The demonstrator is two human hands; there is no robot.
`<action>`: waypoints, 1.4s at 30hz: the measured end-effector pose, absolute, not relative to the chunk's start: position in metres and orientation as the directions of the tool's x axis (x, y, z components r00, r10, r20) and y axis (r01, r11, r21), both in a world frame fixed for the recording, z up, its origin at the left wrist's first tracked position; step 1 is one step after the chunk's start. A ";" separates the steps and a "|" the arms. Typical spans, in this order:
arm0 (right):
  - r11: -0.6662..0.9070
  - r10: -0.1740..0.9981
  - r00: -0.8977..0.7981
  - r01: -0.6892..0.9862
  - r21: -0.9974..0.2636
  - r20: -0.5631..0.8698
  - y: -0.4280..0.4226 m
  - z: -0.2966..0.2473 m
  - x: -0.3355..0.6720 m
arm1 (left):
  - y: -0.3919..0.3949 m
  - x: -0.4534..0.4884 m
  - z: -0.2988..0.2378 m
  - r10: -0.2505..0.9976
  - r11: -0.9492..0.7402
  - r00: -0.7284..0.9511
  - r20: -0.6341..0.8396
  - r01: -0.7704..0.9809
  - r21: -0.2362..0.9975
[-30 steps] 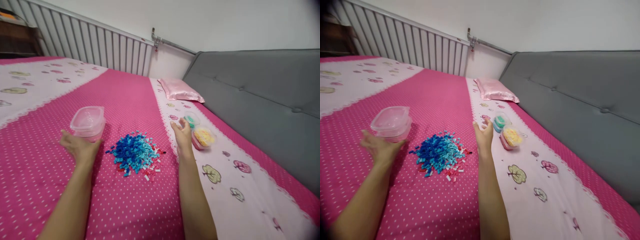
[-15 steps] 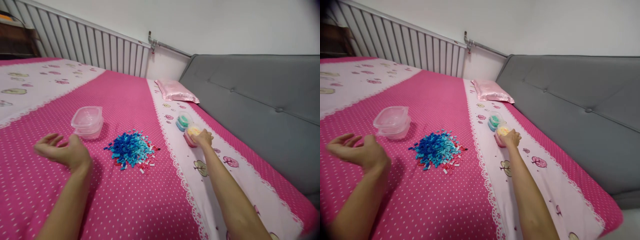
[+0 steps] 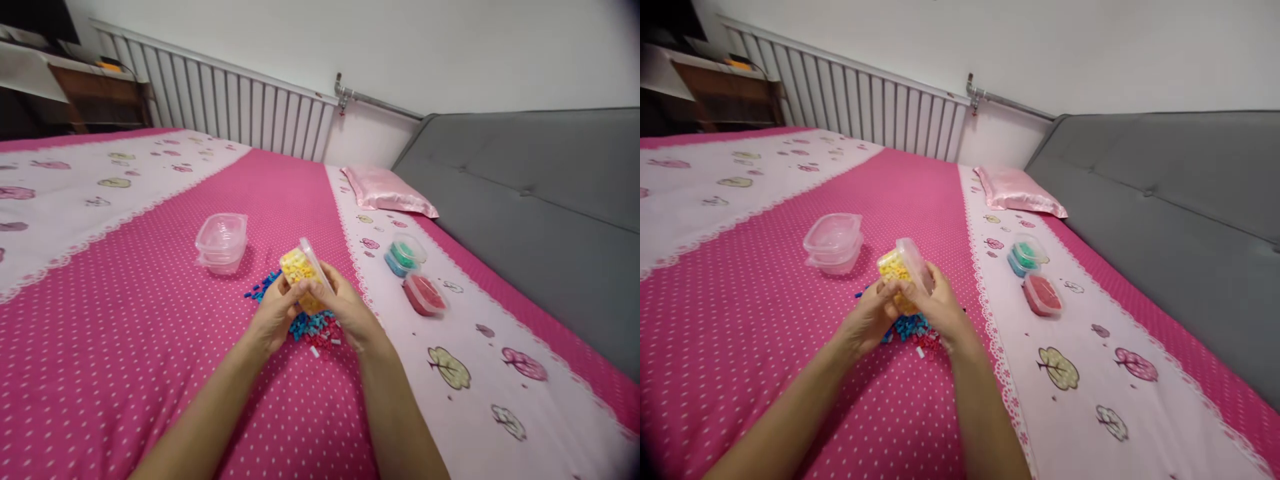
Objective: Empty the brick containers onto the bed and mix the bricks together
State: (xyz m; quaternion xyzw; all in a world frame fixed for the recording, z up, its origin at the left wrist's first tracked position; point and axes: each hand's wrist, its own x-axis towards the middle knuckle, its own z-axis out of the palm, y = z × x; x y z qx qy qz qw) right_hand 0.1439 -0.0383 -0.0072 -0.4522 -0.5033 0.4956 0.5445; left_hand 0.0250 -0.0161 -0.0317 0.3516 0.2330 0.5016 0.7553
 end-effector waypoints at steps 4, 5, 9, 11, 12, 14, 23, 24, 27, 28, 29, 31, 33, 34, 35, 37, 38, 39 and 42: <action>0.060 0.984 -0.145 -0.260 -0.964 0.100 -0.041 -0.014 0.140 | -0.010 0.020 -0.037 0.920 0.271 0.392 -0.016 -0.606 0.748; 0.053 0.982 -0.160 -0.288 -0.956 0.102 -0.041 -0.016 0.143 | -0.010 0.020 -0.038 0.912 0.286 0.409 -0.027 -0.587 0.757; 0.035 0.991 -0.113 -0.314 -0.949 0.074 -0.037 -0.022 0.150 | -0.008 0.019 -0.043 0.899 0.312 0.432 -0.071 -0.519 0.796; 0.036 0.991 -0.114 -0.274 -0.961 0.070 -0.034 -0.026 0.151 | -0.007 0.018 -0.044 0.902 0.319 0.422 -0.086 -0.520 0.793; 0.042 0.990 -0.122 -0.254 -0.966 0.075 -0.033 -0.027 0.152 | -0.006 0.018 -0.044 0.903 0.324 0.419 -0.095 -0.520 0.790; 0.053 0.985 -0.145 -0.228 -0.972 0.088 -0.032 -0.028 0.153 | -0.005 0.017 -0.043 0.900 0.340 0.421 -0.115 -0.510 0.790; 0.019 0.982 -0.178 -0.221 -0.975 0.060 -0.030 -0.031 0.156 | -0.001 0.014 -0.047 0.875 0.369 0.463 -0.141 -0.450 0.813; 0.023 0.984 -0.167 -0.225 -0.974 0.062 -0.029 -0.031 0.156 | 0.000 0.014 -0.047 0.873 0.369 0.467 -0.138 -0.451 0.812; 0.039 0.990 -0.122 -0.249 -0.968 0.071 -0.029 -0.032 0.154 | -0.001 0.016 -0.046 0.877 0.372 0.460 -0.141 -0.462 0.805; 0.047 0.991 -0.112 -0.252 -0.967 0.077 -0.029 -0.032 0.154 | -0.001 0.017 -0.045 0.880 0.372 0.453 -0.145 -0.467 0.802; 0.054 0.990 -0.109 -0.249 -0.967 0.084 -0.030 -0.032 0.153 | -0.002 0.018 -0.044 0.882 0.372 0.447 -0.147 -0.472 0.799; 0.069 0.988 -0.121 -0.237 -0.969 0.100 -0.031 -0.032 0.152 | -0.002 0.018 -0.043 0.888 0.368 0.436 -0.147 -0.482 0.795; 0.079 0.985 -0.133 -0.234 -0.969 0.113 -0.031 -0.031 0.153 | -0.003 0.019 -0.042 0.891 0.366 0.429 -0.149 -0.487 0.793; 0.083 0.984 -0.134 -0.235 -0.968 0.117 -0.031 -0.031 0.153 | -0.003 0.018 -0.042 0.894 0.364 0.423 -0.149 -0.489 0.792; 0.083 0.984 -0.136 -0.234 -0.969 0.117 -0.031 -0.031 0.154 | -0.003 0.018 -0.041 0.895 0.362 0.419 -0.150 -0.490 0.793; 0.071 0.984 -0.144 -0.222 -0.972 0.105 -0.030 -0.032 0.156 | -0.003 0.018 -0.041 0.893 0.362 0.426 -0.146 -0.487 0.795; 0.059 0.984 -0.151 -0.216 -0.975 0.093 -0.030 -0.032 0.156 | -0.003 0.017 -0.042 0.889 0.364 0.435 -0.143 -0.482 0.797; 0.045 0.985 -0.155 -0.213 -0.976 0.079 -0.029 -0.033 0.157 | -0.002 0.017 -0.042 0.885 0.368 0.442 -0.144 -0.476 0.799; 0.015 0.990 -0.130 -0.225 -0.974 0.045 -0.028 -0.034 0.157 | -0.001 0.016 -0.045 0.882 0.387 0.440 -0.170 -0.468 0.795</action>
